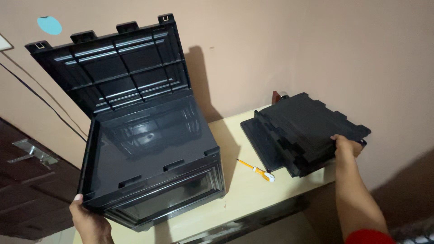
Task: The person assembles a stack of black plastic storage crates on a table. They insert a white foam sheet into the side of a crate, then stack additional crates on top, using a yellow-handled screwdriver to press and secure the interlocking edges. The person continues stacking and securing the crates until a tall vertical stack is formed.
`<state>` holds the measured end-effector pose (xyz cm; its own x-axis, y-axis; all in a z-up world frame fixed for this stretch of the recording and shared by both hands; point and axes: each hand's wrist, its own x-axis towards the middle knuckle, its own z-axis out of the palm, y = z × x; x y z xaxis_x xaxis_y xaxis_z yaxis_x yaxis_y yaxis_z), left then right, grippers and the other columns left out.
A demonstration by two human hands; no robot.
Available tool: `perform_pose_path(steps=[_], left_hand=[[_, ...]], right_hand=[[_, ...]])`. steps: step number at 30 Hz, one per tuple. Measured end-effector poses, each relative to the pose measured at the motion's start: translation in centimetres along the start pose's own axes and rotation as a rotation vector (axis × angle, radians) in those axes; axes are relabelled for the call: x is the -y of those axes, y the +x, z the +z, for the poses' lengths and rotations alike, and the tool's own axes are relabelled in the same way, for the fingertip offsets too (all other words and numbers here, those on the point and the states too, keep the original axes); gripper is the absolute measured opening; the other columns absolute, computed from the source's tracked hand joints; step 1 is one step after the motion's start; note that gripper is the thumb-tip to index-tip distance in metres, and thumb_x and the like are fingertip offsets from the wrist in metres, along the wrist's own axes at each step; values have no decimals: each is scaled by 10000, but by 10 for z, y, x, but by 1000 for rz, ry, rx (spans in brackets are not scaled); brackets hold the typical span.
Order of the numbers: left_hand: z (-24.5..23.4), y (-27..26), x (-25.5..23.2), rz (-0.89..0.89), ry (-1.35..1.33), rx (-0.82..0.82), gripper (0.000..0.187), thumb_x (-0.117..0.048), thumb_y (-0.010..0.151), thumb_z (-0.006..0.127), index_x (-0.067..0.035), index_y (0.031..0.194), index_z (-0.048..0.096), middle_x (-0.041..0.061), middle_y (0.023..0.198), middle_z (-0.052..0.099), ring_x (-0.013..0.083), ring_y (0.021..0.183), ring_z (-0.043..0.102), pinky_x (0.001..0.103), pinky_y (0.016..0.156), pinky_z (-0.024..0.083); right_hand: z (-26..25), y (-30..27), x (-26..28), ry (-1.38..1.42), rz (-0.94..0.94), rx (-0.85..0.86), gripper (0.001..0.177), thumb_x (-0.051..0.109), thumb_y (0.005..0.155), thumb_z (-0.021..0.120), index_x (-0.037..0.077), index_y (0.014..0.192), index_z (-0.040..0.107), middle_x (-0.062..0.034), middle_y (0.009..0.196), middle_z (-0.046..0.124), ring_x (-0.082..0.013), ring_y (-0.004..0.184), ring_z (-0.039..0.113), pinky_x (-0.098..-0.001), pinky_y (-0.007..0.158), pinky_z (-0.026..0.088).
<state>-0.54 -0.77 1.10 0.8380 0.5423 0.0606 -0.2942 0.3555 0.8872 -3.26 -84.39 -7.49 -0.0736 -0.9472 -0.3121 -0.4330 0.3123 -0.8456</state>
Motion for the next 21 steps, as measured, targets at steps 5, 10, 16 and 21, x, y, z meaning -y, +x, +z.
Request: perform_pose_path(steps=[5, 10, 16, 21], left_hand=[[0, 1, 0, -24, 37, -20, 534, -392, 993, 529, 33, 1317, 518, 158, 1374, 568, 235, 1301, 541, 381, 1105, 375], [-5, 4, 4, -27, 25, -4, 526, -392, 1002, 533, 41, 1299, 515, 162, 1328, 565, 243, 1277, 543, 382, 1087, 388], [-4, 4, 0, -47, -16, 36, 492, -386, 1017, 535, 22, 1292, 548, 120, 1276, 603, 234, 1183, 580, 386, 1010, 421], [15, -12, 1, 105, -51, 33, 476, -373, 1059, 473, 60, 1186, 621, 144, 1147, 664, 235, 1020, 655, 371, 929, 511]], right_hand=[[-5, 3, -1, 586, 30, 206, 679, -58, 733, 869, -74, 1307, 505, -179, 1284, 598, -321, 1118, 624, -445, 1022, 482], [-15, 0, -1, 920, 123, 460, 490, -43, 845, 735, 37, 1319, 644, -124, 1345, 679, -321, 1169, 673, -512, 1061, 530], [-28, -10, -15, 1180, 37, 683, 423, -58, 947, 583, 39, 1358, 610, -137, 1387, 660, -329, 1228, 680, -523, 1066, 499], [-47, -37, -17, 1302, 96, 794, 410, 50, 1034, 563, 19, 1443, 552, -163, 1435, 620, -341, 1329, 621, -542, 1123, 448]])
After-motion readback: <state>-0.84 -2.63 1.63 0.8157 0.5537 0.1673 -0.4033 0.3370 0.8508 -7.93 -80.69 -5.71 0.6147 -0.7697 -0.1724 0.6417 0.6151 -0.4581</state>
